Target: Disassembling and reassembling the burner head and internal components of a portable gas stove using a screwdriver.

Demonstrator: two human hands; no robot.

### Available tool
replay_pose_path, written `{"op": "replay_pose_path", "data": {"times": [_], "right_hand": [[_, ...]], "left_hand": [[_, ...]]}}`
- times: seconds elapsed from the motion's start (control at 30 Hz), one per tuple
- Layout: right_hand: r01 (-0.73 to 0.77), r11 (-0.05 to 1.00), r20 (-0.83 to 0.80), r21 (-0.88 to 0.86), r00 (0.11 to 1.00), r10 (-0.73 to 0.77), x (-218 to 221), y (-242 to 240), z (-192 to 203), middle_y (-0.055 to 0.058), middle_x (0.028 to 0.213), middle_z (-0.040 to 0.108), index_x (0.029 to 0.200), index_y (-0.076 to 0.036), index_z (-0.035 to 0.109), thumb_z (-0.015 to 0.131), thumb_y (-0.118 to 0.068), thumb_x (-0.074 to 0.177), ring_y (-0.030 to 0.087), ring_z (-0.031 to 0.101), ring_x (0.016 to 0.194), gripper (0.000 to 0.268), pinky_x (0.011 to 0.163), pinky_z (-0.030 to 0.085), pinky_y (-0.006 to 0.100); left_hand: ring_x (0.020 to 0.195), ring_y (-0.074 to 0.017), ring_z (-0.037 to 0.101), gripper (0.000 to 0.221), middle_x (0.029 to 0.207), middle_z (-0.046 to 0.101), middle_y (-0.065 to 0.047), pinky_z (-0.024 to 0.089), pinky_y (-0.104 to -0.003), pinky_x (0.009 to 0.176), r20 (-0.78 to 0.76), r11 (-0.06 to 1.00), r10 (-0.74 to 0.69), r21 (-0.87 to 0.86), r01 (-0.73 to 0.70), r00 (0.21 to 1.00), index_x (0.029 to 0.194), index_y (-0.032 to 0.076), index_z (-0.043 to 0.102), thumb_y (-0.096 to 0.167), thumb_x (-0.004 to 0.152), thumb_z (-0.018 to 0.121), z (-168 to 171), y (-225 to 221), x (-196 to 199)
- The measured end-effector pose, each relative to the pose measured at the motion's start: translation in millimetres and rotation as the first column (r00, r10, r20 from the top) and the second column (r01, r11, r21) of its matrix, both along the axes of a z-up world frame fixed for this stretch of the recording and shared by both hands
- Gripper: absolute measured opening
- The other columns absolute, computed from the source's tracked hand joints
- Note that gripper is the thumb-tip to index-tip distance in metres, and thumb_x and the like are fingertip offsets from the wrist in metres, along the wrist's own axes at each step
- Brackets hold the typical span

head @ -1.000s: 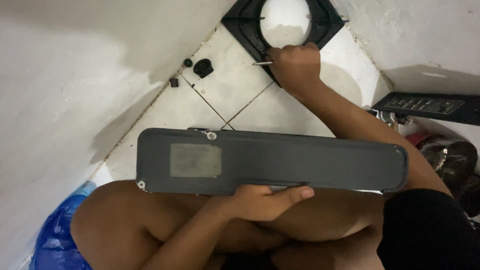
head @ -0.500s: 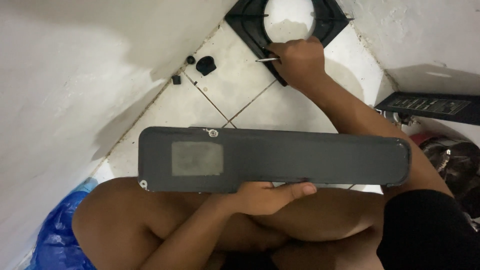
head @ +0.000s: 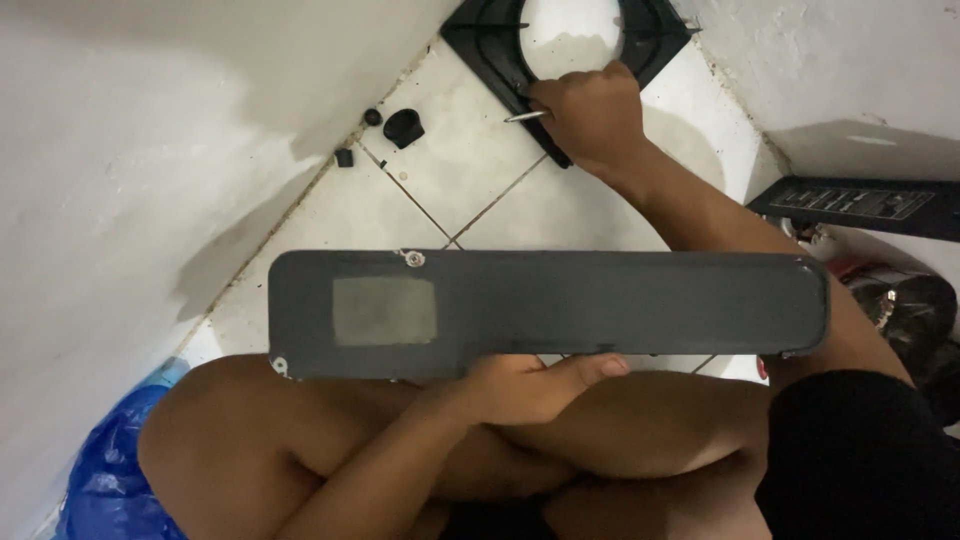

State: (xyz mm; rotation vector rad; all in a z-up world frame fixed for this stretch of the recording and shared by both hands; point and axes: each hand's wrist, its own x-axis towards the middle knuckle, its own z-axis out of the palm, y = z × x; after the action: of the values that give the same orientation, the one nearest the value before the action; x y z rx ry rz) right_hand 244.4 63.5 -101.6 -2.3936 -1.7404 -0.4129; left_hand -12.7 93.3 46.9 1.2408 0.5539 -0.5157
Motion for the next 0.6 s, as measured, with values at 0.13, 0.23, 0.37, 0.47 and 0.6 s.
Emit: {"op": "replay_pose_path", "data": {"times": [0.13,0.23,0.37,0.47,0.6], "right_hand": [[-0.082,0.997,0.017,0.001,0.996,0.082,7.7,-6.4,3.7,-0.005,0.076,0.077,0.108,-0.016,0.084,0.083,-0.015,0.085,0.009,0.063,0.053,0.023,0.073,0.047,0.025],[-0.111,0.994,0.117,-0.001,0.987,0.111,8.5,-11.9,15.8,-0.003,0.075,0.076,0.106,-0.019,0.083,0.085,-0.026,0.089,0.010,0.061,0.052,0.019,0.069,0.045,0.024],[-0.108,0.992,0.123,-0.072,0.986,0.116,13.2,-20.0,12.7,-0.006,0.075,0.073,0.111,-0.020,0.083,0.083,-0.028,0.087,0.014,0.061,0.055,0.025,0.069,0.046,0.026],[-0.076,0.985,0.136,-0.153,0.986,0.097,12.7,-21.7,12.1,-0.005,0.077,0.075,0.111,-0.022,0.082,0.082,-0.031,0.088,0.014,0.064,0.057,0.025,0.071,0.048,0.027],[-0.068,0.987,0.226,-0.148,0.969,0.100,10.6,-20.8,13.4,-0.005,0.070,0.072,0.113,-0.023,0.082,0.081,-0.032,0.089,0.011,0.059,0.051,0.025,0.066,0.044,0.024]], "left_hand": [[0.089,-0.0113,0.075,0.026,0.103,0.079,-0.004,0.064,-0.022,0.083,0.371,0.995,0.095,-0.048,-0.083,0.924,0.109,0.002,0.075,0.025,0.097,0.067,-27.6,-25.2,-5.4],[0.113,-0.0004,0.067,0.062,0.129,0.073,0.004,0.049,-0.014,0.103,-0.167,0.928,-0.288,-0.292,0.231,0.943,0.128,0.008,0.070,0.052,0.086,0.059,-25.5,-32.9,-3.0],[0.075,-0.0163,0.070,0.019,0.096,0.075,-0.007,0.058,-0.027,0.065,0.658,0.982,0.128,0.020,-0.187,0.742,0.101,-0.001,0.070,0.019,0.100,0.067,-14.8,-34.8,-4.4],[0.068,-0.0171,0.066,0.015,0.089,0.072,-0.008,0.054,-0.027,0.061,0.705,0.980,0.141,0.002,-0.201,0.695,0.097,-0.001,0.068,0.013,0.101,0.066,-9.0,-32.2,-2.0],[0.054,-0.0161,0.057,0.021,0.072,0.066,-0.005,0.045,-0.028,0.050,0.781,0.967,0.142,0.023,-0.254,0.609,0.084,0.001,0.065,0.012,0.102,0.065,-6.4,-28.8,0.9]]}}
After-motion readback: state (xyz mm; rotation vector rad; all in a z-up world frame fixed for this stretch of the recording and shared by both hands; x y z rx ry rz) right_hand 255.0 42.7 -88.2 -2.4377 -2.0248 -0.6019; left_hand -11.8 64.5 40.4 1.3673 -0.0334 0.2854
